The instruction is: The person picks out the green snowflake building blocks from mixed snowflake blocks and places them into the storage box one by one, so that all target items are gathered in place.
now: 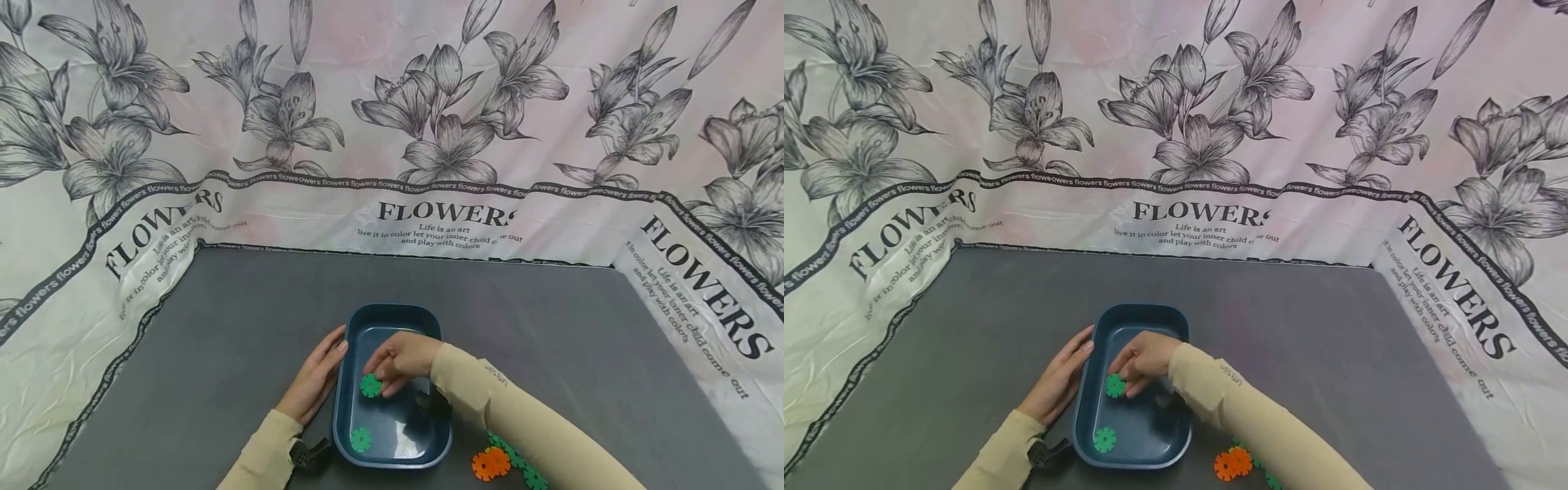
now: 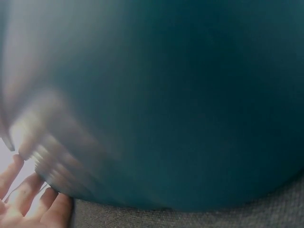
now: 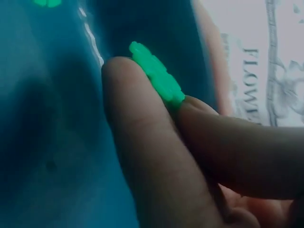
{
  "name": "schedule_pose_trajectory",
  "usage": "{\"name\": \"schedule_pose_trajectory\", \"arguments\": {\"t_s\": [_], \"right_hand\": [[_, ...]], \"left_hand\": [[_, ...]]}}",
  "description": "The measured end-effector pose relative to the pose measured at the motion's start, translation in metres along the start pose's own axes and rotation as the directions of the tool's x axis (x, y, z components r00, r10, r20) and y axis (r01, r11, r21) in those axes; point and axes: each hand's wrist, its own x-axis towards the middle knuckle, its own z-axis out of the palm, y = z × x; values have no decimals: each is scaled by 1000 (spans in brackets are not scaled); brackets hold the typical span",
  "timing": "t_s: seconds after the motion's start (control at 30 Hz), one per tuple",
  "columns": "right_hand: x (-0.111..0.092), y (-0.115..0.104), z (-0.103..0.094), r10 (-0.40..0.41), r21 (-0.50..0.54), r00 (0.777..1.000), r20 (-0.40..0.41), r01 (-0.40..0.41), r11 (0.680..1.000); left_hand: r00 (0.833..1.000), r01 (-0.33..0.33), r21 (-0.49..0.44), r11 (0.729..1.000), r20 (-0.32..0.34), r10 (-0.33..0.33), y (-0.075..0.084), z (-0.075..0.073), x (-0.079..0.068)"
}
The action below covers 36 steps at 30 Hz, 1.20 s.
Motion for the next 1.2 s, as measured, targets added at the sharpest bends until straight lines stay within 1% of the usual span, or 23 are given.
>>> {"name": "schedule_pose_trajectory", "arguments": {"t_s": [0.13,0.23,0.4,0.57,1.0,1.1,1.2], "right_hand": [[12,2,11,33,-10,999,2,-33,999],[15,4,17,46,-16,999,-10,-46,999],[16,7,23,45,-40,998,-37,-47,998],[17,9,28,27,-69,998,-51,-30,997],[16,10,39,-27,-170,992,-122,6,985],[16,9,40,-49,-196,990,-134,22,980],[13,7,37,-72,-246,986,-153,33,969]], "left_hand": [[1000,0,-9,1000,2,0,1,2,1],[1000,2,-9,1000,5,-2,2,3,2],[1000,-5,-7,1000,4,5,3,3,2],[1000,-19,-2,1000,1,19,3,2,0],[1000,-13,-2,1000,-2,13,3,1,-2],[1000,-13,-4,1000,1,13,2,1,-2],[1000,-15,-5,1000,2,15,2,0,-1]]}}
